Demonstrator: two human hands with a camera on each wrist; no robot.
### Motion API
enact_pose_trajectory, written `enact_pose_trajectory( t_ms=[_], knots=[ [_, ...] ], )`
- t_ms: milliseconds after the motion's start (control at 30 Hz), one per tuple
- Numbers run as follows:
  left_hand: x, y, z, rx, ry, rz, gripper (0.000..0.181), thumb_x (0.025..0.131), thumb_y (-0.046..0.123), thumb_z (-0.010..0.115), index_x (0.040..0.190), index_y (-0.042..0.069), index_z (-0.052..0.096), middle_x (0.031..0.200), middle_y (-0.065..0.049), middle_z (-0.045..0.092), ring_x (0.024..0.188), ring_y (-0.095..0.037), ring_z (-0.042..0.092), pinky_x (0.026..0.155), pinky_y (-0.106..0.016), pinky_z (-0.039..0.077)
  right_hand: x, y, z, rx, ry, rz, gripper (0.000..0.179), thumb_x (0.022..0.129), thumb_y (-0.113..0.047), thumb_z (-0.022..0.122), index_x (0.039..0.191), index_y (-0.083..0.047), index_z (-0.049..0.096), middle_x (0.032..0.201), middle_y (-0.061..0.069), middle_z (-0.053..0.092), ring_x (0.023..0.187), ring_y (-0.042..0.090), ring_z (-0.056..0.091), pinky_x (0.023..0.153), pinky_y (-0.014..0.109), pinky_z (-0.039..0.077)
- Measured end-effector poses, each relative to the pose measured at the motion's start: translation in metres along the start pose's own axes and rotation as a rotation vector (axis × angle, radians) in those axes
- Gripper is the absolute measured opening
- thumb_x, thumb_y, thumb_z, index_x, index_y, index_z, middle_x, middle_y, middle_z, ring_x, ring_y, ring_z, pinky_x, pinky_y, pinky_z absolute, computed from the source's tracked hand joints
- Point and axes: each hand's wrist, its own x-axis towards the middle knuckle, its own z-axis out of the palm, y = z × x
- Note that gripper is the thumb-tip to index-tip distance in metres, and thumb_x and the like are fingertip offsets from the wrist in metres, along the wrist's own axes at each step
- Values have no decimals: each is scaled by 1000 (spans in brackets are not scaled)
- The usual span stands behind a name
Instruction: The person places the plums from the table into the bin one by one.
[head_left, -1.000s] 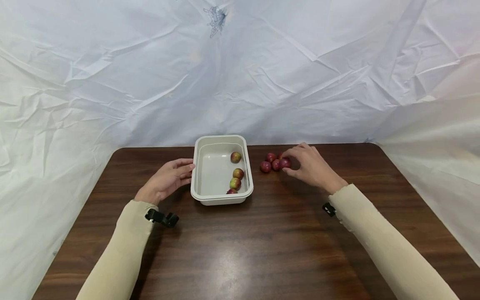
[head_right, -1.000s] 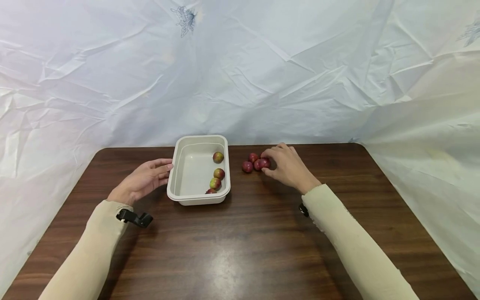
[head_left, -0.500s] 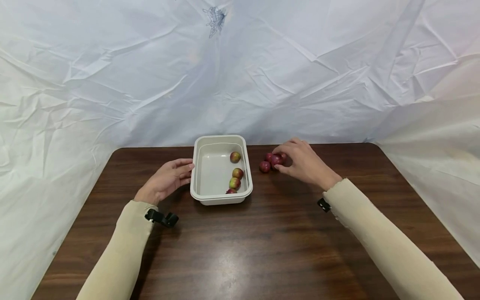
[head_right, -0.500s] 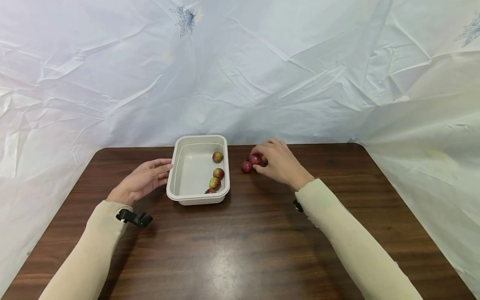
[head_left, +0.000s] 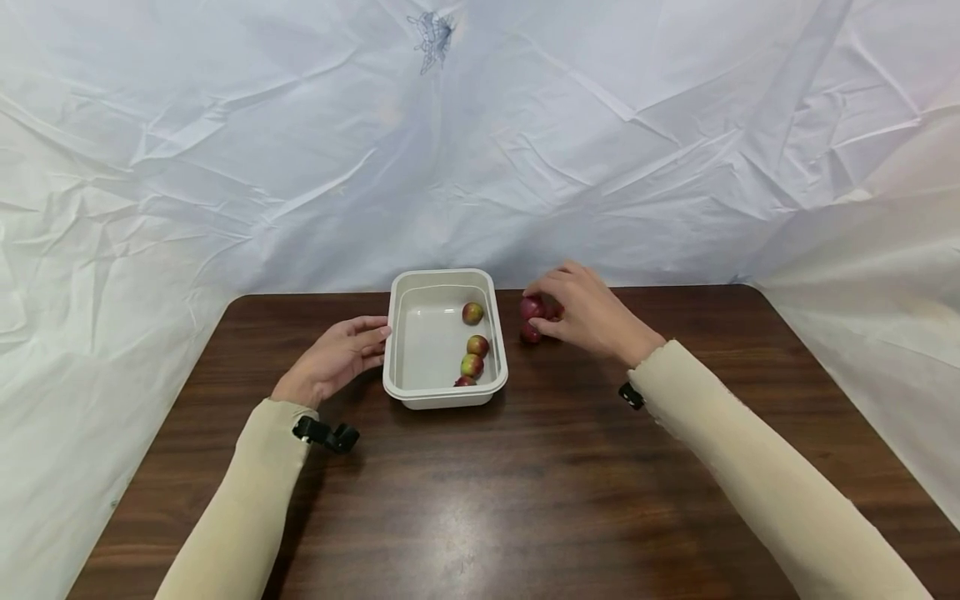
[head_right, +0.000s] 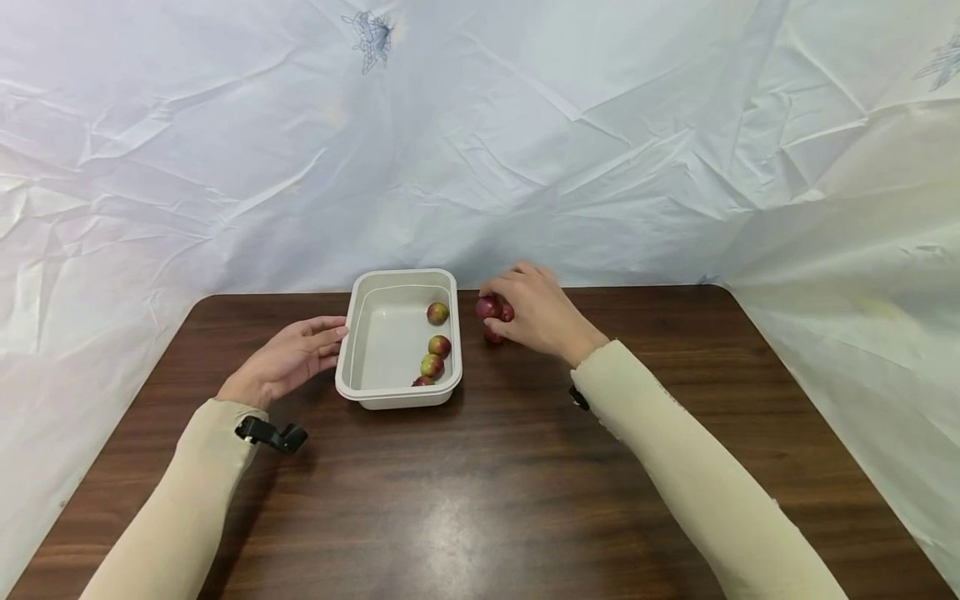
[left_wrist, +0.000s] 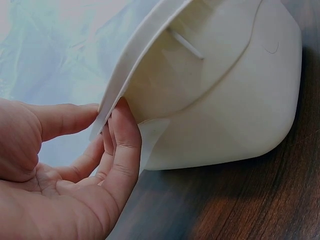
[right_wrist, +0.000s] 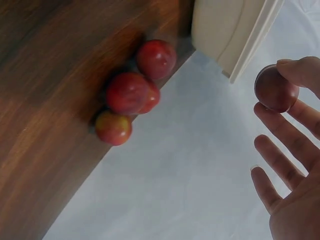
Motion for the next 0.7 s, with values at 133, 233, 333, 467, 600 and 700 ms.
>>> enact_pose_trajectory(
  t_ms=[133,233,333,467,600,700],
  knots=[
    [0,-1,-1,-4,-1,2,52,100,21,53,143,0,33,135,-15,49,115,-21,58,92,-27,54,9,-7,1,-16,-13,-13,34,85,-33,72,116,-21,66,113,-3,66,113,19,47,96,48,39],
    [0,-1,-1,-5,1,2,51,100,21,53,143,0,34,135,-15,49,115,-21,58,91,-27,54,15,-10,3,-23,-24,-17,34,86,-35,71,116,-22,66,113,-3,66,113,20,47,97,49,39],
    [0,-1,-1,-2,1,3,51,100,21,53,143,1,34,137,-17,47,117,-23,58,91,-27,54,20,-14,5,-25,-33,-21,34,86,-36,70,117,-21,66,113,-3,66,111,20,48,95,49,39],
    [1,-1,0,-3,7,-2,51,99,22,54,143,2,35,141,-21,43,119,-24,57,90,-27,55,26,-18,8,-27,-40,-32,35,85,-35,71,117,-21,66,111,-4,67,109,20,48,93,48,41],
    [0,0,1,-12,10,-9,50,100,21,54,142,2,35,143,-22,41,119,-25,57,91,-28,55,33,-22,12,-33,-45,-43,35,84,-34,72,116,-20,67,111,-3,68,107,21,49,92,48,42],
    [-1,1,1,-8,5,-5,50,100,20,53,143,2,35,141,-21,43,119,-25,57,91,-28,54,38,-25,15,-39,-49,-52,35,84,-33,73,115,-20,67,112,-2,68,107,22,50,94,47,41]
  ],
)
